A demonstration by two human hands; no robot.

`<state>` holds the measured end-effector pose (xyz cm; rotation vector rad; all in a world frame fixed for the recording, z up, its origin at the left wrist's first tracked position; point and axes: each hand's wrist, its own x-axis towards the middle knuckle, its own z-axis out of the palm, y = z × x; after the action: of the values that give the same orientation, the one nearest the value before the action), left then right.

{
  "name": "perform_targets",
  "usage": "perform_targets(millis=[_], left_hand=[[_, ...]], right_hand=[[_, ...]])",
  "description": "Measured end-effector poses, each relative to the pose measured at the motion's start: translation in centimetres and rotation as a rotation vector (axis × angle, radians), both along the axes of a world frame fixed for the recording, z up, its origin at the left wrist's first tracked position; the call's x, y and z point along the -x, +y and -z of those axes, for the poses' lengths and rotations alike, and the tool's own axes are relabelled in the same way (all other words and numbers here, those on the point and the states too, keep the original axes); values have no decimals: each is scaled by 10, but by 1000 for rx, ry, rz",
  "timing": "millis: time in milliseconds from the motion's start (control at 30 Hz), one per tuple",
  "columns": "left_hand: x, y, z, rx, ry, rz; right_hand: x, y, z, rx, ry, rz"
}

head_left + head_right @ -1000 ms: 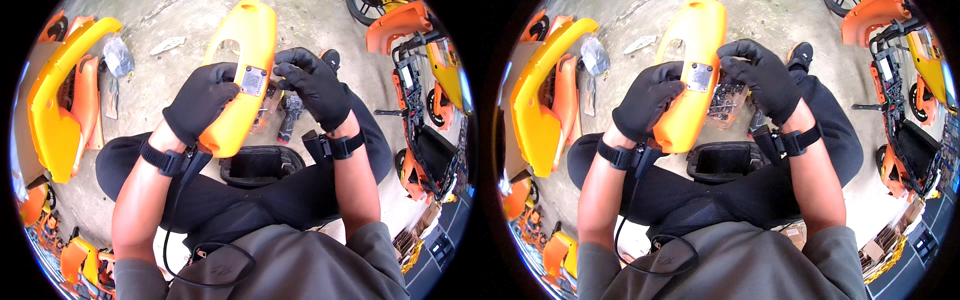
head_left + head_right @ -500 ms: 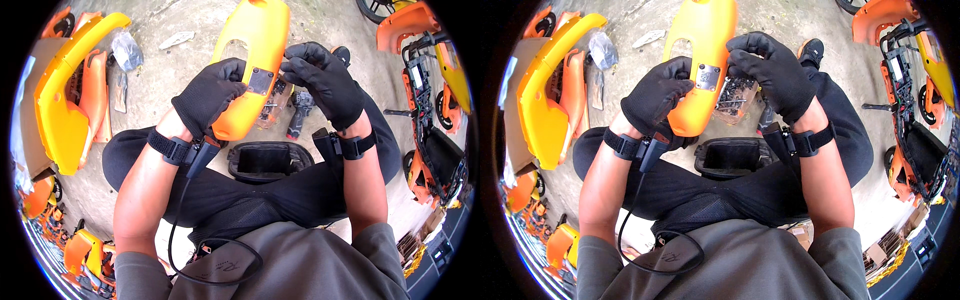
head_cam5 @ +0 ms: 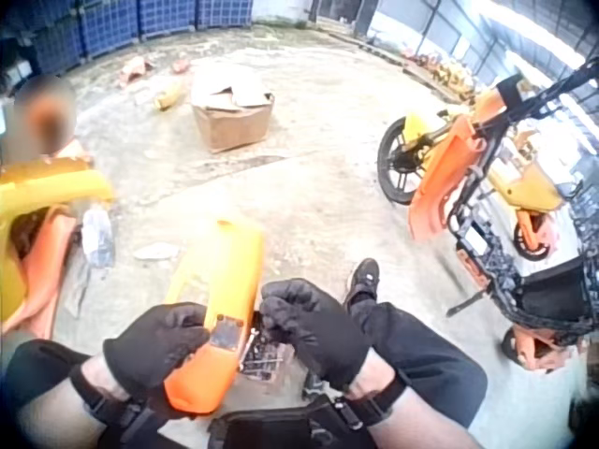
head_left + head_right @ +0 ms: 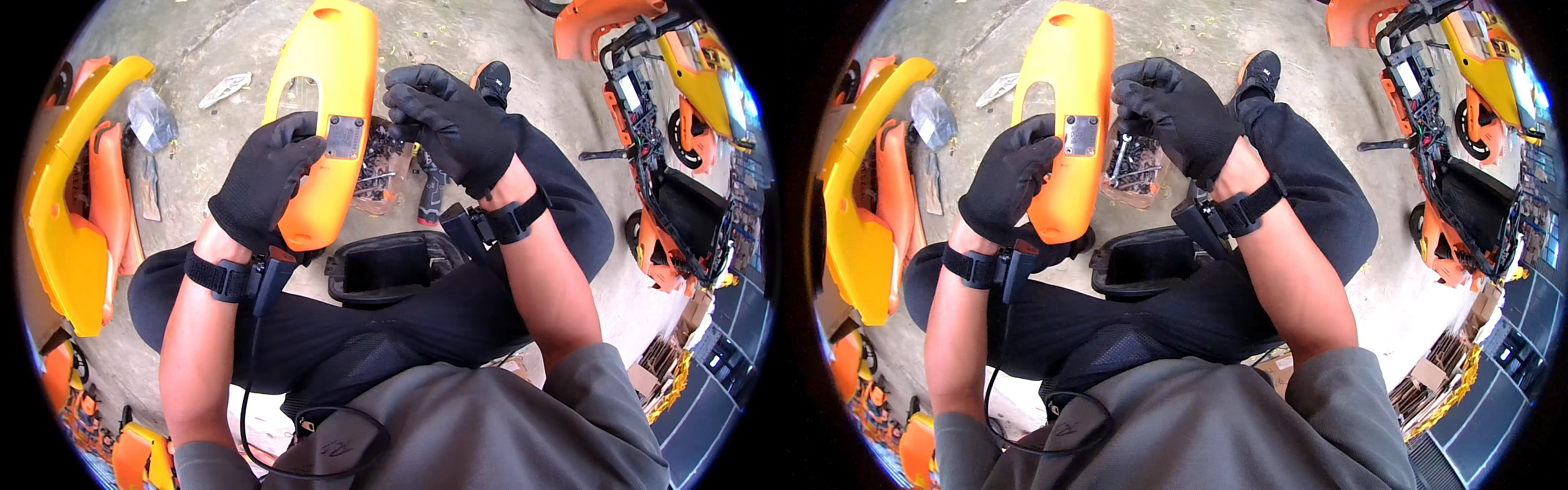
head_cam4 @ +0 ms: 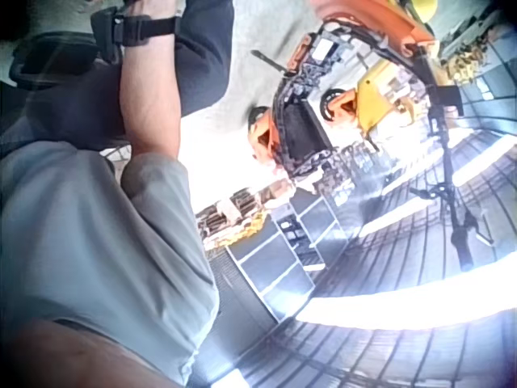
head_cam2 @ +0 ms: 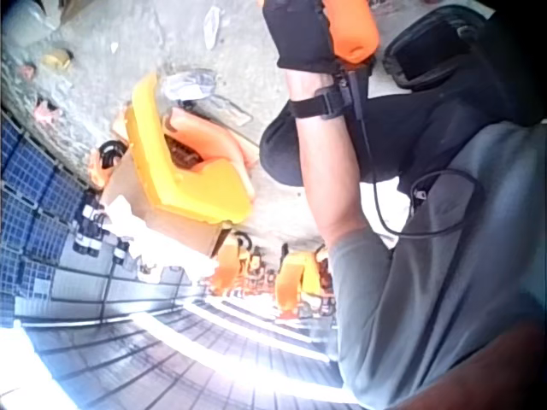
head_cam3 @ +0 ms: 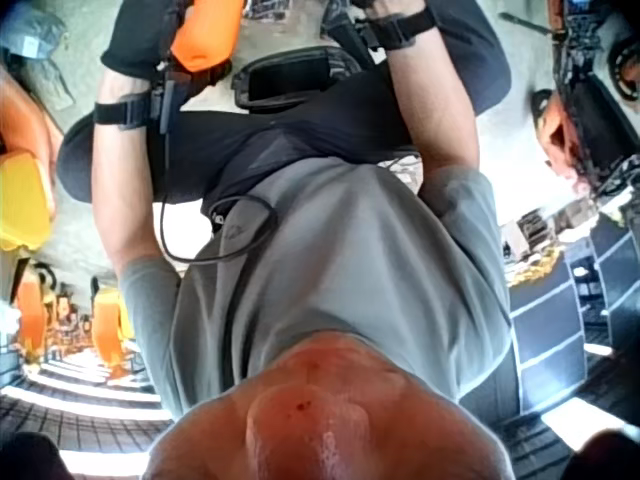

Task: The person attaches a metal plate to an orange plastic motorcycle fairing piece using an electric drill to drive screws into the pre-marked holes.

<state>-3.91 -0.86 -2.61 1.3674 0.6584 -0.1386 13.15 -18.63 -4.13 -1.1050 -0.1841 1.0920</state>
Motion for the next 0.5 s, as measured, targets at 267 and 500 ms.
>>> perform_targets(millis=[267, 500], left_hand=[[1, -2, -3, 52, -36, -16], [0, -6, -8, -26, -76, 11]], right_hand=[[6, 2, -10, 107, -76, -101], [15, 3, -22, 184, -132, -144]])
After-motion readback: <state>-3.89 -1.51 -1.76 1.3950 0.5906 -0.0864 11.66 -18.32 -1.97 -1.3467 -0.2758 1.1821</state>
